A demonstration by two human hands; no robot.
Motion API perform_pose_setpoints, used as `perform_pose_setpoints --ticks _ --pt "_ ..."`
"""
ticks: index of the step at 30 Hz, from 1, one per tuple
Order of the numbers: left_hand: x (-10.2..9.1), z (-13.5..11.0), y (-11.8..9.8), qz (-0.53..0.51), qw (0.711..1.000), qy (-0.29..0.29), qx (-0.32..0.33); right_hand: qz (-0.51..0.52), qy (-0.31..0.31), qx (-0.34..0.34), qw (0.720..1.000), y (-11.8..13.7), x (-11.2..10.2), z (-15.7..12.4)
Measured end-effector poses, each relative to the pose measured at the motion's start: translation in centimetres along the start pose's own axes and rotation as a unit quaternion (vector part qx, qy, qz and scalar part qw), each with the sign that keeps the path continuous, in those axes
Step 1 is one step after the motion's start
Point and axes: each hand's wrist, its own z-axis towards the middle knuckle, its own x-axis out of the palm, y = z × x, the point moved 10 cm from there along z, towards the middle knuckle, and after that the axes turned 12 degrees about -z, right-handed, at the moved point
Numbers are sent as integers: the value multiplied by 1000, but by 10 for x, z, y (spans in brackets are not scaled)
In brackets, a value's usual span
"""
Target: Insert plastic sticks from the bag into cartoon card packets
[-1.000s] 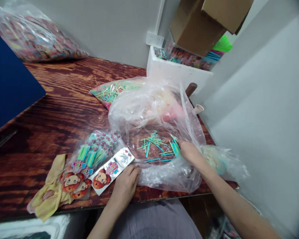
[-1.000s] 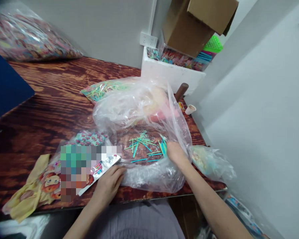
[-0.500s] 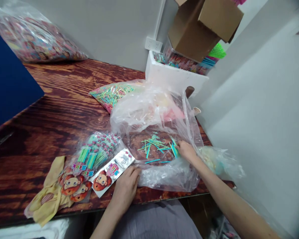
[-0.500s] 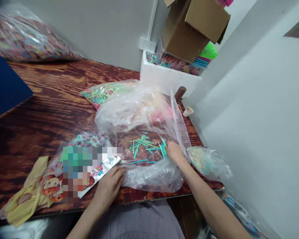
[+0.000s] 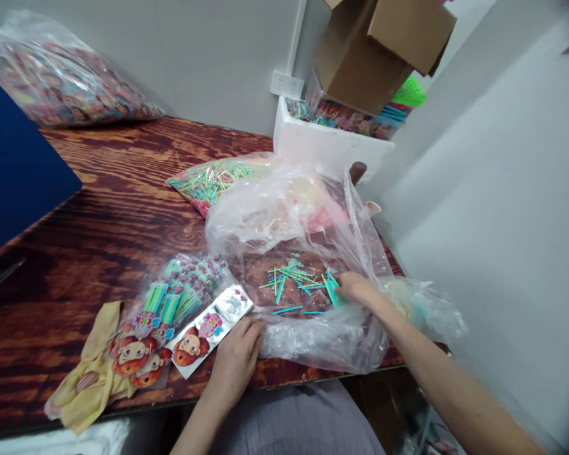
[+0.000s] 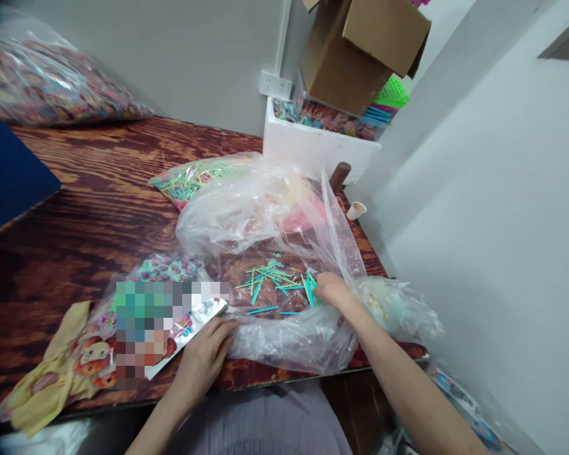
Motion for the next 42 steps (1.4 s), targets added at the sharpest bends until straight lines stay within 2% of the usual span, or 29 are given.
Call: perform_pose_setpoints --ticks 8,11,16,19,22,26,31,34,37,42 --pt "-1 0 -1 5 1000 -8 2 26 -33 8 999 19 3 -4" --pt "-3 0 -2 5 1000 -14 3 35 -63 7 997 23 5 -10" --pt "-3 1 -2 -1 1000 -10 -3 50 -115 -5 992 17 0 -20" --pt "-2 0 -1 -2 1000 -2 -8 84 -165 18 983 7 -10 -21" --pt "-1 0 0 -2 1000 3 -10 163 -234 22 958 5 -23 -22" --pt "-1 0 0 -6 1000 1 -14 274 -245 -31 930 22 -27 -15" --pt "-2 1 -2 -4 1000 2 -16 475 -250 -94 839 34 -34 -13" --pt "-3 1 -3 4 1000 1 -17 539 -269 -101 792 30 -34 -21" --pt "-3 2 -4 12 1000 5 -20 580 -272 -108 760 29 -20 -29" --pt "-4 5 -7 25 999 0 -21 634 -211 -110 735 36 15 -29"
